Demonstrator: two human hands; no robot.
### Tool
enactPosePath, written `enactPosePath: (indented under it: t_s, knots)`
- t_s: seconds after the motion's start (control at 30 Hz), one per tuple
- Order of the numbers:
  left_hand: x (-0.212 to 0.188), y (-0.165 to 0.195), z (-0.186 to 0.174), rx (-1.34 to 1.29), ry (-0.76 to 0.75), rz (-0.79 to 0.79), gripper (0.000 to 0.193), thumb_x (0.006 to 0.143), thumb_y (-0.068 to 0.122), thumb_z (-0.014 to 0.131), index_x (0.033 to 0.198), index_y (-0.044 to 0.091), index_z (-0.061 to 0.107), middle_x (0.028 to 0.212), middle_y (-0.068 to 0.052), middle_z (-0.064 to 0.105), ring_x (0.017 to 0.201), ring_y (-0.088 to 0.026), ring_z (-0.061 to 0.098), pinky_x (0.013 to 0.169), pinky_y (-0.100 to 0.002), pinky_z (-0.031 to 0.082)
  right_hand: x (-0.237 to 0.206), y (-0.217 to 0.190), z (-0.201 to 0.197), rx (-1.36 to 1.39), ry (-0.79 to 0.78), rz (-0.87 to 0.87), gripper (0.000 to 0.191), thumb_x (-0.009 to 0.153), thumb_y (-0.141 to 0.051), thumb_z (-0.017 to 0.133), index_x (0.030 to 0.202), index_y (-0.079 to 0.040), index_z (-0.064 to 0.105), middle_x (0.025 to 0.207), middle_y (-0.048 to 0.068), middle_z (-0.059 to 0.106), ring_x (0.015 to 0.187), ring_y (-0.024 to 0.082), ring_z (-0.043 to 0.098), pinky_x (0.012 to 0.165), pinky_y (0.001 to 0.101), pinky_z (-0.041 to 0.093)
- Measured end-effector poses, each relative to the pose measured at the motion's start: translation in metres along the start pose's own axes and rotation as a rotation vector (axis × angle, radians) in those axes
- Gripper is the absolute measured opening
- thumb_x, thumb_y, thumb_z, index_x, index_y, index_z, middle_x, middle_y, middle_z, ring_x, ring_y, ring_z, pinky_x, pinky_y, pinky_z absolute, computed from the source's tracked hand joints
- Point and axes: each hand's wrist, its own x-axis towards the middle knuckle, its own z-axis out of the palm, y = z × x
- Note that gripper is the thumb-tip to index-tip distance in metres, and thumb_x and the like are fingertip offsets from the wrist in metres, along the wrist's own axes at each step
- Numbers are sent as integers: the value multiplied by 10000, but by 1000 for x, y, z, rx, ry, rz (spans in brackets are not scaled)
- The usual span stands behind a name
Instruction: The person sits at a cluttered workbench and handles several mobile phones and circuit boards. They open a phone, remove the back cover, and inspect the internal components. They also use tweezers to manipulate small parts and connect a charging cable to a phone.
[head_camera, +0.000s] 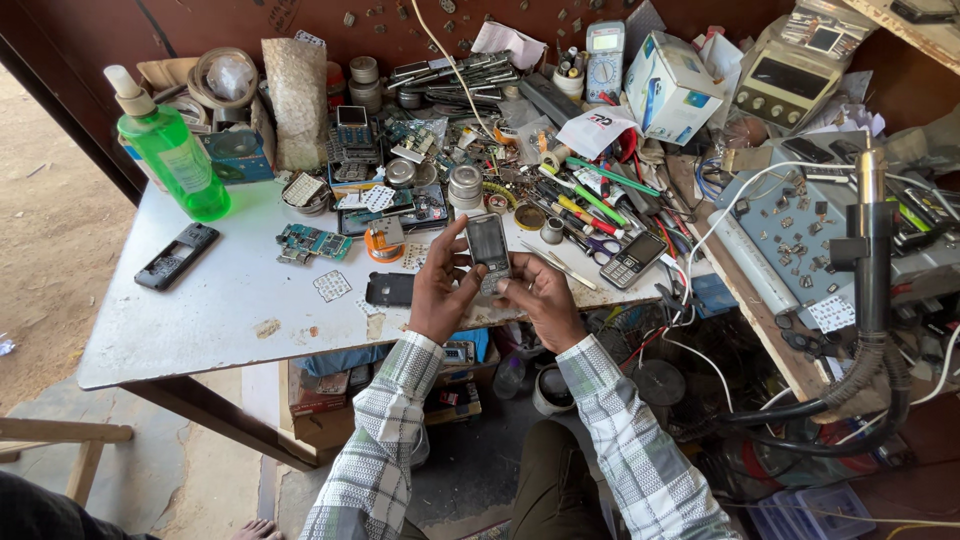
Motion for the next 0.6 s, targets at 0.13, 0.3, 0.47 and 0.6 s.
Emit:
enactPosePath:
  t_s: [0.13,0.3,0.47,0.6]
  knots:
    - [1,-5,-1,-118,-12,15,772,951,-70,673,1614,125,331,1253,-113,613,989,-113,658,834,-244,578,-2,-6,-1,-10,-75,-14,488,940,-33,680,1398,34,526,1192,106,682,1030,134,688,842,317,639]
    - [1,-4,-1,-102,3,35,776,943,-60,681,1612,122,333,1242,-111,594,979,-114,649,827,-250,575,-3,-7,-3,13,-90,15,550,953,-44,691,1463,33,500,1237,90,684,1063,128,682,871,308,627]
    - [2,9,2,39,7,47,798,919,-34,716,1604,138,344,1201,-101,615,894,-104,646,762,-249,569,-2,-2,-11,56,-74,8,573,938,-39,707,1463,33,489,1214,111,689,1032,143,688,849,320,631]
    - [0,31,6,123,-1,87,793,910,-36,713,1597,147,362,1158,-79,632,865,-97,642,720,-251,552,-5,-4,-13,86,-54,12,601,922,-65,719,1463,19,472,1199,113,692,1000,147,688,821,325,630]
